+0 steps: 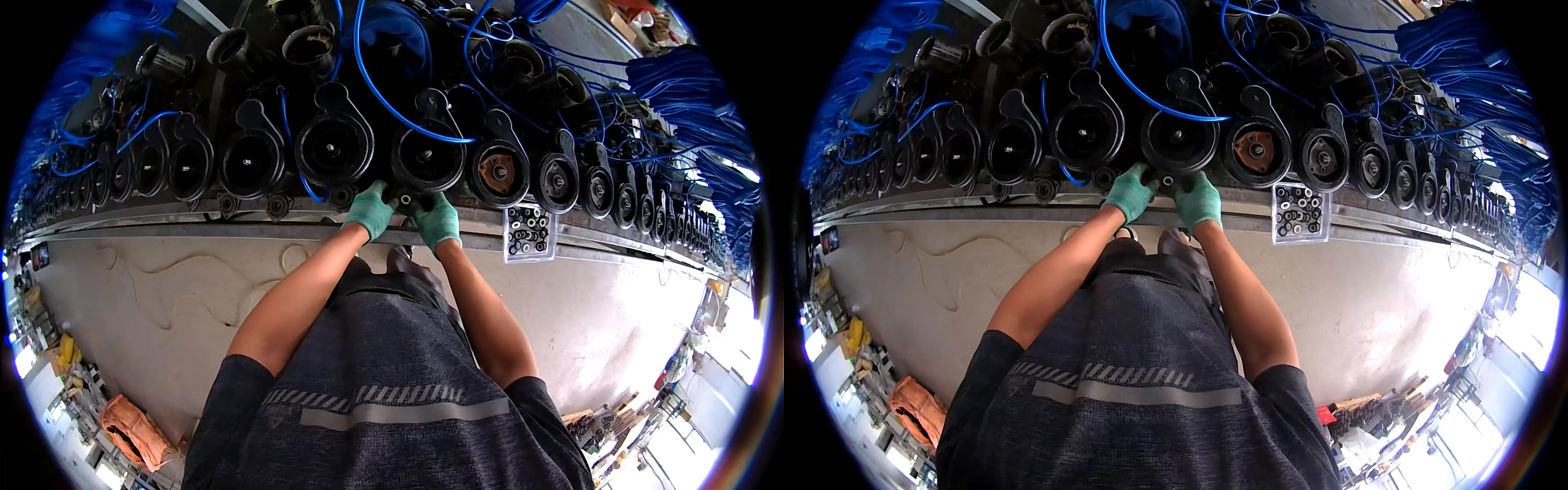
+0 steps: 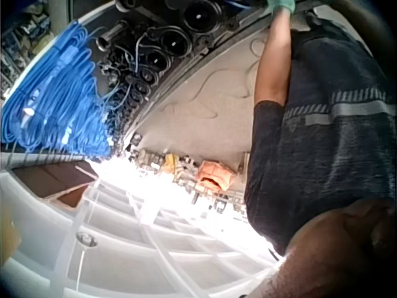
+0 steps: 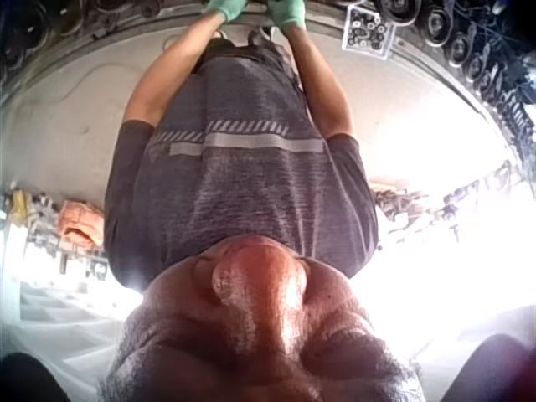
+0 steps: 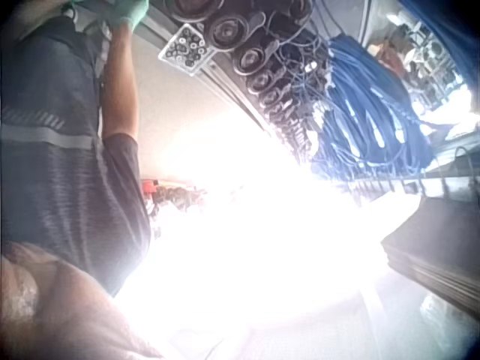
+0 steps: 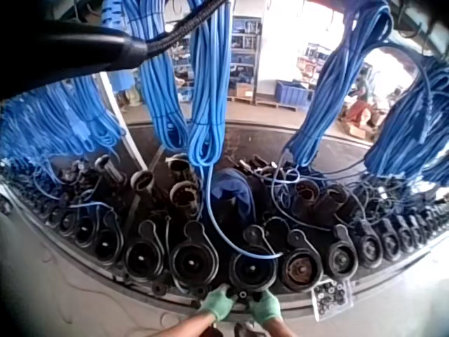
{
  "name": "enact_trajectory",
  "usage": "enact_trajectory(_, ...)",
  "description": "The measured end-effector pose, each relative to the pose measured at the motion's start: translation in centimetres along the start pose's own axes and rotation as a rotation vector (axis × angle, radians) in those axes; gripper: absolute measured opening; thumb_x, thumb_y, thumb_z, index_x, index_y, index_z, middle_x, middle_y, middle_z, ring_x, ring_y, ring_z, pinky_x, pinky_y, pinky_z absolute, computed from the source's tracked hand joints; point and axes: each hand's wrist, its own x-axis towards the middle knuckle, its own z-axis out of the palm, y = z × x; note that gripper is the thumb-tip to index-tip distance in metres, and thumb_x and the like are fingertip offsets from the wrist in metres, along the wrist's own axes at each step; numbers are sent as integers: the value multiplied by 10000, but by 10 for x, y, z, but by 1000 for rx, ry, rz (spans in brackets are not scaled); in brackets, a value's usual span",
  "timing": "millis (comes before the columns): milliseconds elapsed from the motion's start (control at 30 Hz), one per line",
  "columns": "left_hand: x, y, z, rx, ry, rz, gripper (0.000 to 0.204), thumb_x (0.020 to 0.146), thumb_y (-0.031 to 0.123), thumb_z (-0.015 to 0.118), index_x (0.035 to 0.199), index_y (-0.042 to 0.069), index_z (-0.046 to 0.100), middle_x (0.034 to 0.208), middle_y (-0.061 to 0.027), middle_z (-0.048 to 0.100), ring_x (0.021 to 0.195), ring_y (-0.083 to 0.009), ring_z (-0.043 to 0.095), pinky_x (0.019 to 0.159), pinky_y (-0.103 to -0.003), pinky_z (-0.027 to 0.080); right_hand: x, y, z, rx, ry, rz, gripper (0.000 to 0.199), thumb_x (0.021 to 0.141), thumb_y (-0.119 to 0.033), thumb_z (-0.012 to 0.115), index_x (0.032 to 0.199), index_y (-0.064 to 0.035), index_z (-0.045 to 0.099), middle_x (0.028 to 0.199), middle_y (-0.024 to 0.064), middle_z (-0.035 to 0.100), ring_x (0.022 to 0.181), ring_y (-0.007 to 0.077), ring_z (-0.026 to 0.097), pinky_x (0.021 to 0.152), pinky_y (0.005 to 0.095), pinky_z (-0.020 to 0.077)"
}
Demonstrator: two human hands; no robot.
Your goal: The person walks along a long assembly line in a factory, carrying a clear plastic tray filled with small black and white circular components. They stop at various stations and insert these components into the openings of black cylindrical devices mounted on the line. The person handles the components one by one, placing them into the devices while moving down the line.
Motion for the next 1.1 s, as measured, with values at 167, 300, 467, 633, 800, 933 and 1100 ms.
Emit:
enact_trajectory(167,11,9,0,121,23,-18,417,906,162,755,1284,43,623,1159,-172,747,1060,-335,722,888,-416,563,13,-12,3,-87,-38,84,315,887,-228,758,1139,-43,722,1025,119,784,889,213,732,801,358,558)
enact_trajectory(300,16,9,6,154,62,-46,451,870,216,783,1273,66,648,1181,-184,736,1115,-365,697,928,-429,559,30,2,6,-175,-92,168,307,893,-305,739,1090,-70,753,938,117,787,781,219,737,704,355,558)
enact_trajectory(467,23,9,5,175,71,-76,491,818,326,812,1238,102,693,1189,-190,726,1142,-388,674,953,-442,551,41,-13,2,-272,-270,265,387,854,-368,725,1119,-87,748,1103,185,757,1044,360,721,862,433,566)
enact_trajectory(633,17,19,15,267,22,-97,545,793,363,809,1245,88,676,1234,-236,691,1183,-423,641,980,-482,547,56,5,9,-668,-251,-59,327,890,-415,659,1088,-174,761,969,91,784,871,305,738,763,436,567)
enact_trajectory(800,40,14,5,267,-51,-111,558,823,341,791,1298,84,648,1263,-246,683,1202,-413,644,988,-468,548,48,30,20,-318,-43,79,315,931,-329,656,1146,-113,734,1068,154,771,960,322,728,827,395,556)
enact_trajectory(933,35,0,0,111,-94,-129,505,894,213,705,1356,43,593,1214,-226,695,1051,-343,697,870,-424,569,34,31,11,-64,-100,137,249,957,-126,613,1187,-74,692,1006,94,765,821,221,715,730,361,568)
enact_trajectory(1100,8,3,-12,-150,-167,-138,440,961,52,580,1400,24,557,1154,-163,712,882,-214,737,686,-338,596,17,9,13,541,-165,358,353,910,55,639,1223,-108,650,1043,77,728,760,222,692,665,346,582)
